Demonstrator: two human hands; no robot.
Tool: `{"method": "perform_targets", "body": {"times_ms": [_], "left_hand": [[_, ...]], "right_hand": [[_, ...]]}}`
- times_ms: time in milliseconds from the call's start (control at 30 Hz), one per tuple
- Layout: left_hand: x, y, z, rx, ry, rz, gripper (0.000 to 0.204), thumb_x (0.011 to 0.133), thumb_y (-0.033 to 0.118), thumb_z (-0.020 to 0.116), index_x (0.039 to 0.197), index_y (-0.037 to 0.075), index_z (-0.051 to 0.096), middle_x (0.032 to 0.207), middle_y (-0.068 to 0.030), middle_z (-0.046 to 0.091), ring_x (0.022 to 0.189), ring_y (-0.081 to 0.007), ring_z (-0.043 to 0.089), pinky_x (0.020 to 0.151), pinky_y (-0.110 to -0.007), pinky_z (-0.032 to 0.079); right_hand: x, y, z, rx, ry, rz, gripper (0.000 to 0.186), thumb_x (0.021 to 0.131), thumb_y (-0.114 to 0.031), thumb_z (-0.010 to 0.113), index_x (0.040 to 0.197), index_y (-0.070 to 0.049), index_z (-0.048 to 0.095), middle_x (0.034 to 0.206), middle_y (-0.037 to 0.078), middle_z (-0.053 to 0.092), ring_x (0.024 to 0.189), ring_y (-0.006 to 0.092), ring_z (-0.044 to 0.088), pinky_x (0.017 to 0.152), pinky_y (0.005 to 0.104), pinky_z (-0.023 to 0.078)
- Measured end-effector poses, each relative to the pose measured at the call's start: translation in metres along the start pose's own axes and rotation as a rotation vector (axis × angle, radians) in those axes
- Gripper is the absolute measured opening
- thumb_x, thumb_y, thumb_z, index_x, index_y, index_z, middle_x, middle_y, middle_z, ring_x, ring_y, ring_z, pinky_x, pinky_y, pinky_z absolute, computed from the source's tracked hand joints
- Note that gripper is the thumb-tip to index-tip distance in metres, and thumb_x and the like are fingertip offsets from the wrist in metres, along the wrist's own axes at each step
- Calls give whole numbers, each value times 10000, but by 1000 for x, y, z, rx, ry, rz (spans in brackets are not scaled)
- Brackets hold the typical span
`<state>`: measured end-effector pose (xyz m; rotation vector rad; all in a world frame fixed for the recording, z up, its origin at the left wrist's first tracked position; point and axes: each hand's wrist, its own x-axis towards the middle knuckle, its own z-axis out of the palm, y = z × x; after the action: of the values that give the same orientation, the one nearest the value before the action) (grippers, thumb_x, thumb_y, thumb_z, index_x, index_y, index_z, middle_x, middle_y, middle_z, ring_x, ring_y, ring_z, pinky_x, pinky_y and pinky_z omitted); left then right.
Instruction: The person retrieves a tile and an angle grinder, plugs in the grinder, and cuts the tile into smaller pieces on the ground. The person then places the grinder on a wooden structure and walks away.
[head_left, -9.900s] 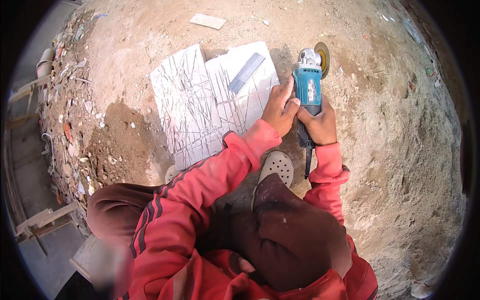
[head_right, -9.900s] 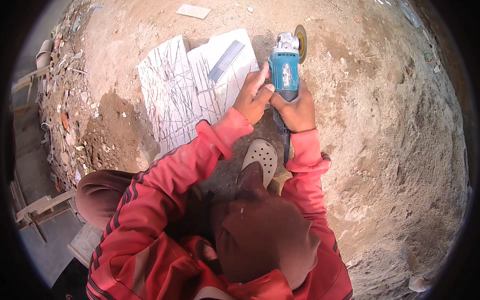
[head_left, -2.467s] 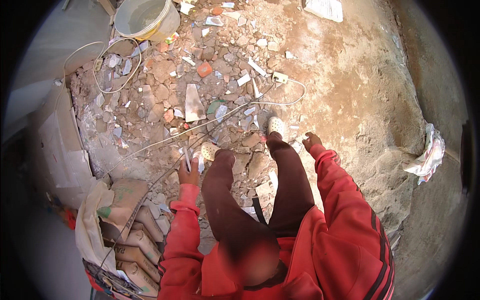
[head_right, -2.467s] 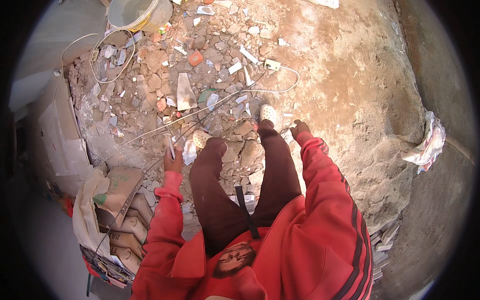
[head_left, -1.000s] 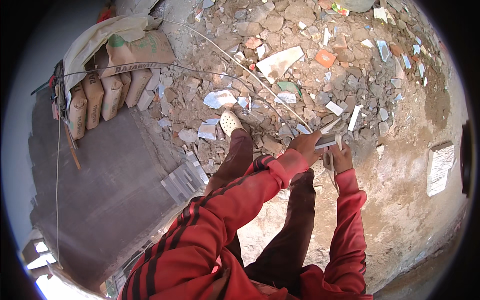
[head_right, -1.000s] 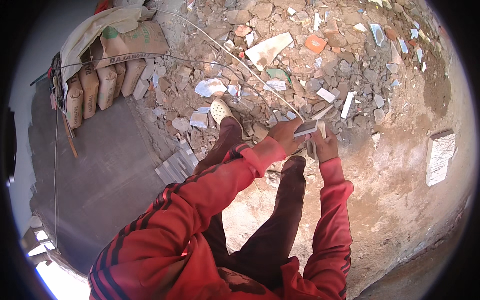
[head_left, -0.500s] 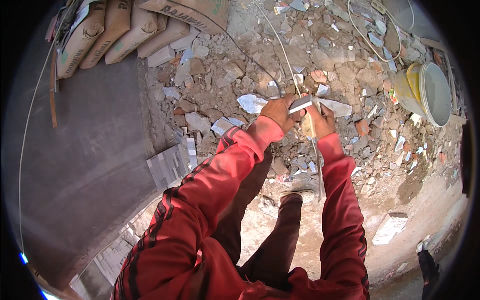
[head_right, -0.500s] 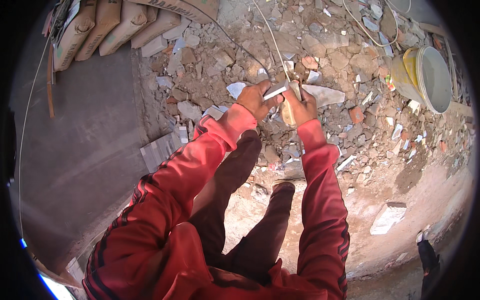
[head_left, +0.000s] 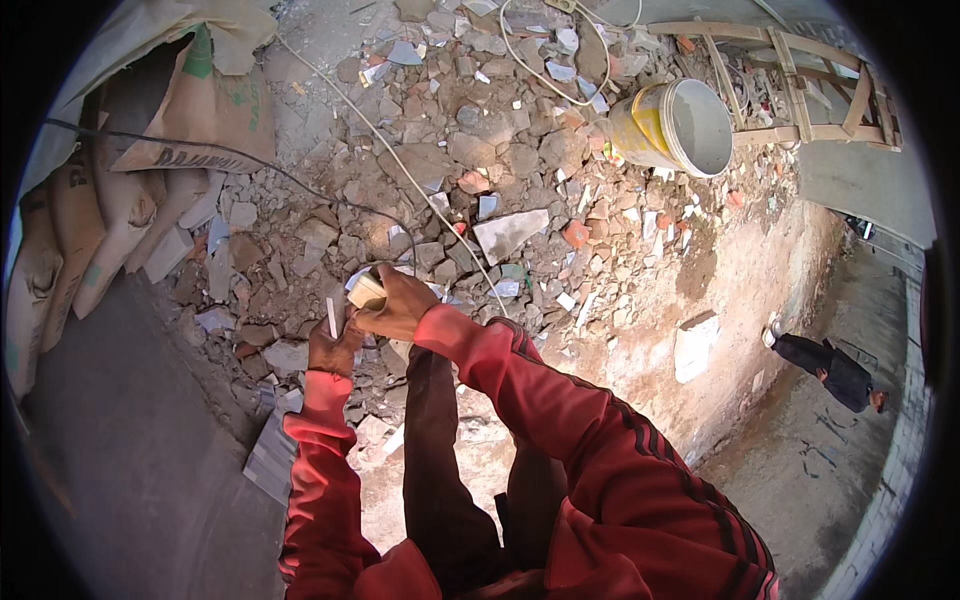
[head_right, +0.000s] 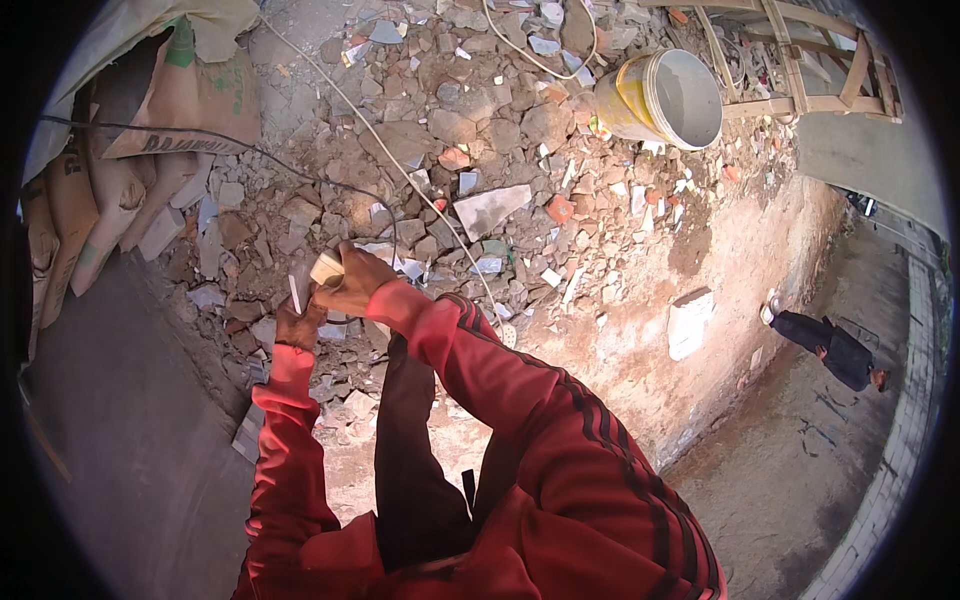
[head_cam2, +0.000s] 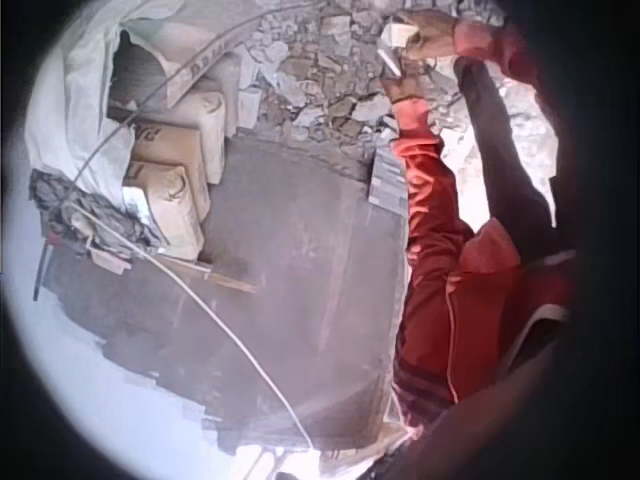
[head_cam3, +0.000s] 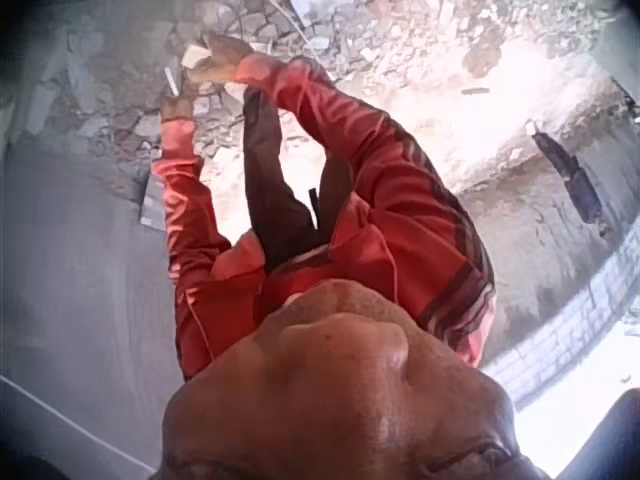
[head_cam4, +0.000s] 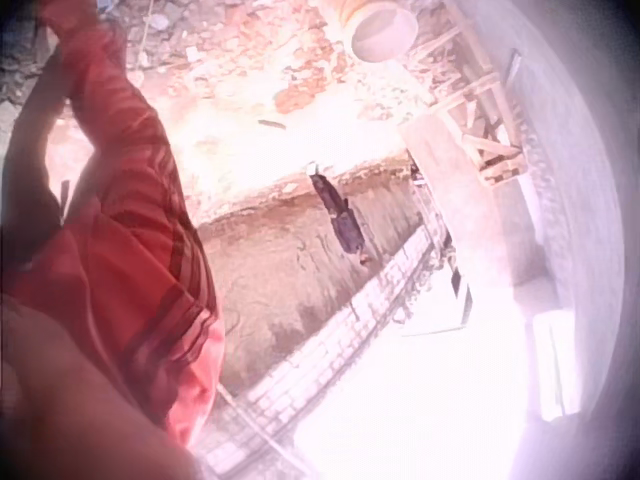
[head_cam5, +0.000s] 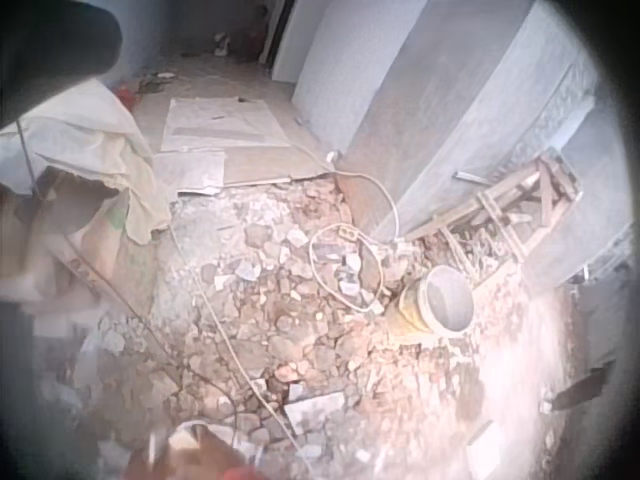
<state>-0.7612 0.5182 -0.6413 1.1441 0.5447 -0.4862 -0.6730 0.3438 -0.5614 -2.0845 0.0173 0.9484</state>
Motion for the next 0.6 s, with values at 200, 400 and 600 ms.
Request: {"method": "perform_targets", "body": {"times_ms": [200,400,600], "left_hand": [[-32,59,23,276,-79,73,325,925,254,719,1118,3,643,952,-15,672,834,-93,597,724,-262,487],[-23,82,28,309,-77,175,228,967,235,667,995,10,645,853,-9,654,794,-79,540,735,-269,463],[-54,68,-80,374,312,147,327,912,343,725,958,20,699,698,3,610,645,-92,516,605,-289,445]], "right_hand": [[-27,-12,-20,300,-21,44,816,719,-546,815,1197,59,547,1006,201,703,966,304,687,848,399,532],[-3,-2,9,433,119,5,686,716,-547,812,1087,6,646,921,139,729,883,242,702,809,370,540],[42,43,-2,1104,640,434,435,807,-490,780,862,-74,667,662,32,588,587,170,602,534,347,495]]}}
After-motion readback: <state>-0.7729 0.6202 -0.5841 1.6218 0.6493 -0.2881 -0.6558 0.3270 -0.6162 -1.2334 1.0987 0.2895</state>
